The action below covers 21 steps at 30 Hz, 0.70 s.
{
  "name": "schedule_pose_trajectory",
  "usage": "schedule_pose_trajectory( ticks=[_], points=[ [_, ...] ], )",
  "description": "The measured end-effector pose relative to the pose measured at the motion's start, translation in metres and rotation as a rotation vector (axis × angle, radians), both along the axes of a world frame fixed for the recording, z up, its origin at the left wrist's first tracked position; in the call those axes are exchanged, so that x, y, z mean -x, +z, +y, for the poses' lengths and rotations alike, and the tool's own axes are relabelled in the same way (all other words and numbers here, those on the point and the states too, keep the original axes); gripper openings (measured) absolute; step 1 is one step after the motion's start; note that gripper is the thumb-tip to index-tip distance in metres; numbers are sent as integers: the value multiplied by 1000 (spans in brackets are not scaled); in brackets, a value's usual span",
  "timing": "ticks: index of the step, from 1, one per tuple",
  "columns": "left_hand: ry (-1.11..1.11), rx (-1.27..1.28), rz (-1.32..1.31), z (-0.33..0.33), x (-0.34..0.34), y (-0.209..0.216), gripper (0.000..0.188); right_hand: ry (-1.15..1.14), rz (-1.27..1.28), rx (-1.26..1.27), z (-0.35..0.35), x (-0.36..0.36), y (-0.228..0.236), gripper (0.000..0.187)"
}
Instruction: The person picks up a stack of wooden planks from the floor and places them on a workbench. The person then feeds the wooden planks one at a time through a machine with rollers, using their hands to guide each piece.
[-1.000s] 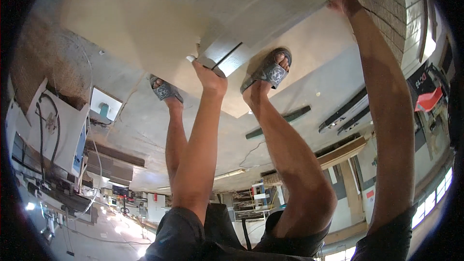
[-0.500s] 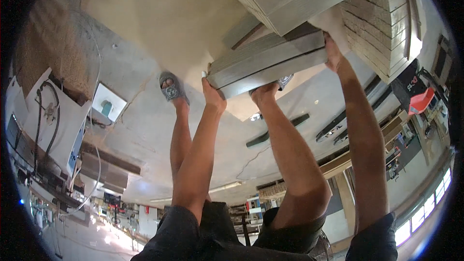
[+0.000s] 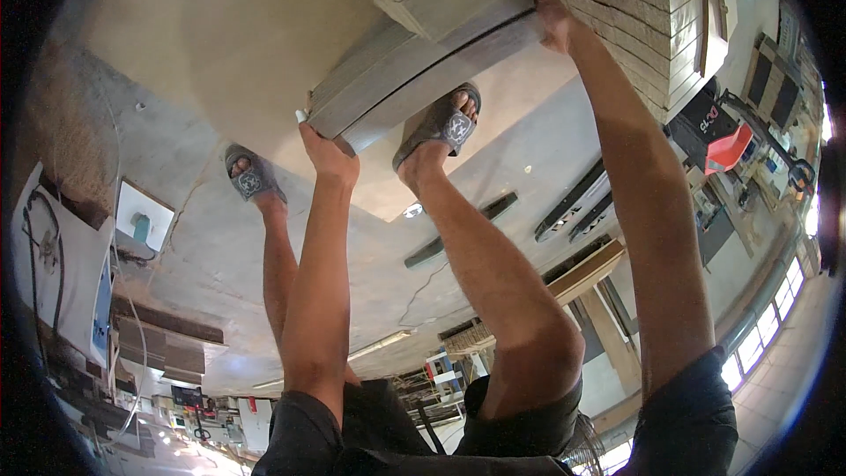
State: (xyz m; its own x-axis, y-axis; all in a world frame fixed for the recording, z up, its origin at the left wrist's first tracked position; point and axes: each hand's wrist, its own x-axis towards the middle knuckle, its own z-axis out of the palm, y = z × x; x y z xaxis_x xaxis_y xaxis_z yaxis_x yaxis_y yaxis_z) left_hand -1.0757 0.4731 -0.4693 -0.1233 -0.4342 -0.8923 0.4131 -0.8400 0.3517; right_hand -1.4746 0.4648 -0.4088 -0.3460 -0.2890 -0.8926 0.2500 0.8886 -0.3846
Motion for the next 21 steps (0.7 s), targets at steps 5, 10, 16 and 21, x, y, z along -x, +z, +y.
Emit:
schedule_pose_trajectory(
  ticks=[5,10,16,21],
  points=[
    [153,-108,45,16,51,2,61,182,-65,-18,18,113,-90,48],
    [180,-88,14,17,48,-5,62,197,-177,83,13,134,-115,48],
    [155,-90,43,8,73,2,63,161,-283,182,31,170,-121,47],
    [160,-80,77,3,76,-2,62,130,-368,255,39,184,-124,47]
  ],
)
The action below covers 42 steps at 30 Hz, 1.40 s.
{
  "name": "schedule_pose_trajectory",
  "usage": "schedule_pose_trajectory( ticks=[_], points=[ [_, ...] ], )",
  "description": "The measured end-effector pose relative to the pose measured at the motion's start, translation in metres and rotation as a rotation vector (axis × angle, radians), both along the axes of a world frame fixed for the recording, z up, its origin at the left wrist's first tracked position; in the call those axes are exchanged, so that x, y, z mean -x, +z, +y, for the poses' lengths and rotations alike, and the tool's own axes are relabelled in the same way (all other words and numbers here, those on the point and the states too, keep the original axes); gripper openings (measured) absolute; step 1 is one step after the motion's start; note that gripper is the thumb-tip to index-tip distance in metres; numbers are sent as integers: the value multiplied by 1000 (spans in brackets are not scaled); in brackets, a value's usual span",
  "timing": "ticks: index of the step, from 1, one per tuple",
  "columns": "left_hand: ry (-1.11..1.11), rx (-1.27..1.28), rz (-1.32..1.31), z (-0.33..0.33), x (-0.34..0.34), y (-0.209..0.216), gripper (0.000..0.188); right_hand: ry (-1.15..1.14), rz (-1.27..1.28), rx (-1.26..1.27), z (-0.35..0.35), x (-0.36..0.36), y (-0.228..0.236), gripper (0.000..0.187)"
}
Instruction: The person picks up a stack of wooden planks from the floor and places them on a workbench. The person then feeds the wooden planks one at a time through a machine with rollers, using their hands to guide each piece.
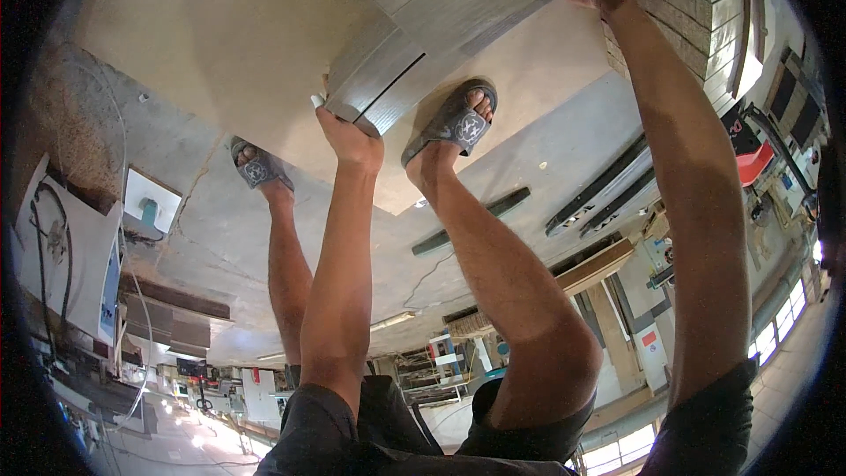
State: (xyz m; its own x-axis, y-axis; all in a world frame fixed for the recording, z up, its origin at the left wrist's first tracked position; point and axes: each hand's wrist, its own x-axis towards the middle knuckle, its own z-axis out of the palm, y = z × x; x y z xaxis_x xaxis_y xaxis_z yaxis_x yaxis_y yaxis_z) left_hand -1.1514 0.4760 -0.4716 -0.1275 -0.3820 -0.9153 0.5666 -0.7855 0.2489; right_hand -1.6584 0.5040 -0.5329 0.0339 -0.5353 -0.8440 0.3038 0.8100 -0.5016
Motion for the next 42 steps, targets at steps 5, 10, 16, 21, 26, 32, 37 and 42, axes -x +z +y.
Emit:
schedule_pose_trajectory(
  ticks=[5,10,16,21,26,32,37,42],
  points=[
    [12,-21,11,-1,0,1,62,-13,-70,44,7,9,-3,47],
    [27,-46,-22,-2,-21,-4,62,-45,-248,174,17,9,-12,47],
    [9,-51,-59,10,-51,-1,58,-173,322,-369,35,-62,-3,45],
    [-55,-55,-116,10,-139,57,55,-446,106,-433,-15,-240,138,66],
    [-291,-235,-161,8,-197,183,58,-352,208,-345,79,-266,226,65],
    [-76,-227,-108,41,-369,361,63,-385,23,-446,62,-428,395,64],
    [120,-95,-151,84,-503,483,59,-163,89,-292,41,-567,508,69],
    [282,-27,-164,115,-613,567,61,48,3,-245,-36,-715,593,72]
  ],
)
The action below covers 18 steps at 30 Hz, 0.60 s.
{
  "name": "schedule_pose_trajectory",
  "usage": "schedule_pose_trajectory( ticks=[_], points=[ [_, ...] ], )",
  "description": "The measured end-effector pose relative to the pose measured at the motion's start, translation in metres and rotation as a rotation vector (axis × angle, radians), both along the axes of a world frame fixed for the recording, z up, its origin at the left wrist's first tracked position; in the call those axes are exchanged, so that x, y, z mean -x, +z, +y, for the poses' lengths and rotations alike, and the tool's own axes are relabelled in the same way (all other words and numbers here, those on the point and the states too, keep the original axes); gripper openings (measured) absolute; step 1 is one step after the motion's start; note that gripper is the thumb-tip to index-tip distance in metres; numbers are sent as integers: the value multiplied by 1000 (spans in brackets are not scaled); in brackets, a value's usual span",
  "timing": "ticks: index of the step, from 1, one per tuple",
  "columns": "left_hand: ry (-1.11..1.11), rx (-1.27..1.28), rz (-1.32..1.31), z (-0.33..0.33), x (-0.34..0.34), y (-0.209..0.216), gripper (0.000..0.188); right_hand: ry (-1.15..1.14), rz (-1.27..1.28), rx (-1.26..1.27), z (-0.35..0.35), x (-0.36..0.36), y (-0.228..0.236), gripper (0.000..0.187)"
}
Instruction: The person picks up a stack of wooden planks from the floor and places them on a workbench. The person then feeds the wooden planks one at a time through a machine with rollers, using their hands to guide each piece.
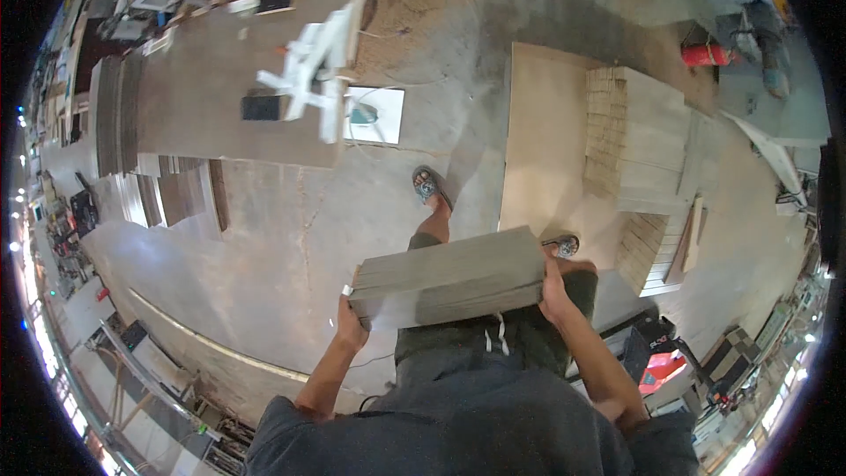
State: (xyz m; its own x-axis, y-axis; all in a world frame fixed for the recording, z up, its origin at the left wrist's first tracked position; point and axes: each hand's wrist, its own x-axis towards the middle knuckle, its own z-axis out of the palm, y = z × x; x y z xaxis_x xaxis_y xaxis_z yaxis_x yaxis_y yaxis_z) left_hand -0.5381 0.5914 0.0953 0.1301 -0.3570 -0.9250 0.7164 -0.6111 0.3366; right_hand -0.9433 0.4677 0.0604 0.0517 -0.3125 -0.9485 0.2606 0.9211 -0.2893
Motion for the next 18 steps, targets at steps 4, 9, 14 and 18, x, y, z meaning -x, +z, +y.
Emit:
schedule_pose_trajectory(
  ticks=[4,9,14,18],
  points=[
    [196,30,4,49,-81,40,64,286,-87,116,-51,-128,63,69],
    [378,173,-115,74,-158,88,64,500,-152,155,-88,-254,98,68],
    [307,271,-106,49,-250,146,64,491,-224,109,-92,-346,57,73],
    [320,216,-172,39,-337,141,64,471,-274,25,-109,-425,110,75]
  ],
)
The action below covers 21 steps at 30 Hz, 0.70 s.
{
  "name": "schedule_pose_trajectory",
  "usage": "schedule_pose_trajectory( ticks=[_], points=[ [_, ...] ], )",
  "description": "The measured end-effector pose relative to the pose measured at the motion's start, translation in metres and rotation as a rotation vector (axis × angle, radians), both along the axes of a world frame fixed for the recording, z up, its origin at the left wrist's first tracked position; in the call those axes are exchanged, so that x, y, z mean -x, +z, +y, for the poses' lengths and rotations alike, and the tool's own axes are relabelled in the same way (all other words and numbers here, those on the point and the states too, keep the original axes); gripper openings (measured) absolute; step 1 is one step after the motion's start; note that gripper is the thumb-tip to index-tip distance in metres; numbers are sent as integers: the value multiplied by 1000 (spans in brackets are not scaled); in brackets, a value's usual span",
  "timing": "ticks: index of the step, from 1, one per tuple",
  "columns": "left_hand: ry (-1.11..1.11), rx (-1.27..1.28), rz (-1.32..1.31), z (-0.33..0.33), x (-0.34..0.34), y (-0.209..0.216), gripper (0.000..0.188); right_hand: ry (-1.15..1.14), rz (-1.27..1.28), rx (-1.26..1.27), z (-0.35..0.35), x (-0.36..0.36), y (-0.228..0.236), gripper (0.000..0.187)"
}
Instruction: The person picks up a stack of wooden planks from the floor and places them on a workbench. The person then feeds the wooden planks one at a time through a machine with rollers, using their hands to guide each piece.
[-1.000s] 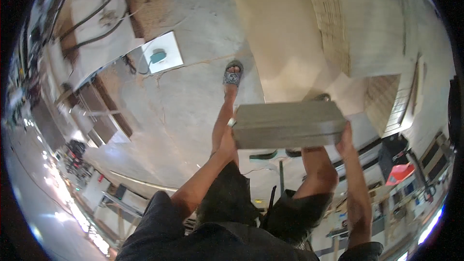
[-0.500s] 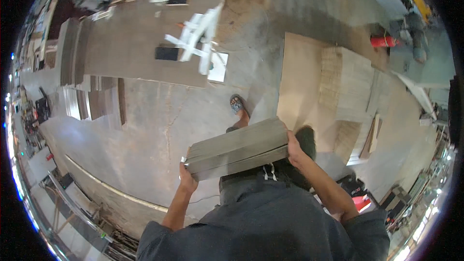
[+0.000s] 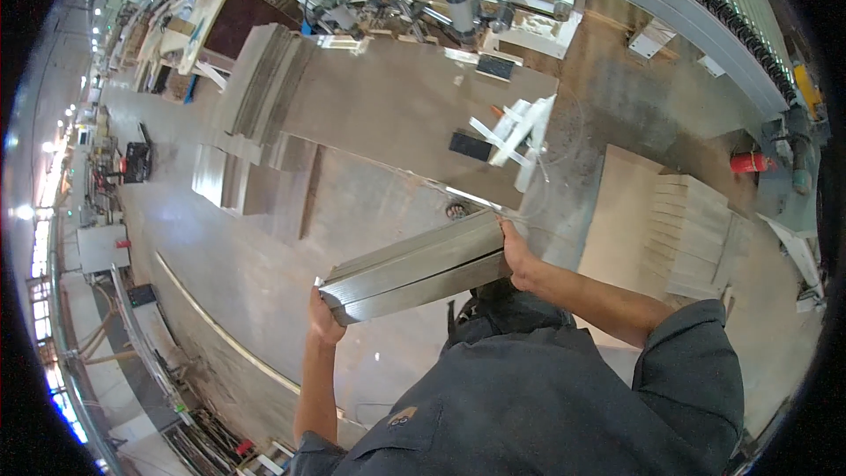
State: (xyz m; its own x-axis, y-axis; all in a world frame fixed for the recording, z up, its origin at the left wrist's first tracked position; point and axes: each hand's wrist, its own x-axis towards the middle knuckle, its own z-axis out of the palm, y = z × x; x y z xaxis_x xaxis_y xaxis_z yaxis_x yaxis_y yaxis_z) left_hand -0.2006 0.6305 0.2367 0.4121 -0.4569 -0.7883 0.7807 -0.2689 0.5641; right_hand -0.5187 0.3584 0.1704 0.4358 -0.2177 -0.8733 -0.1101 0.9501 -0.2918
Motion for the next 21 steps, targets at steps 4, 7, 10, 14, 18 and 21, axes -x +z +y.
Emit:
schedule_pose_trajectory(
  ticks=[4,7,10,14,18,21],
  points=[
    [-93,-3,-24,-55,-75,1,64,-90,-13,2,-23,-48,25,69],
    [-209,8,-49,-95,-147,-20,65,-266,-56,-37,-38,-96,21,69],
    [-288,10,-98,-153,-188,-15,63,-302,-72,32,-59,-129,30,70],
    [-372,-65,-46,-226,-238,-13,64,-392,-66,-75,-83,-166,3,64],
    [-457,-121,-74,-283,-288,-40,63,-480,-56,-4,-97,-196,4,65],
    [-578,-89,-71,-327,-304,-43,61,-523,-48,21,-106,-213,1,66]
  ],
)
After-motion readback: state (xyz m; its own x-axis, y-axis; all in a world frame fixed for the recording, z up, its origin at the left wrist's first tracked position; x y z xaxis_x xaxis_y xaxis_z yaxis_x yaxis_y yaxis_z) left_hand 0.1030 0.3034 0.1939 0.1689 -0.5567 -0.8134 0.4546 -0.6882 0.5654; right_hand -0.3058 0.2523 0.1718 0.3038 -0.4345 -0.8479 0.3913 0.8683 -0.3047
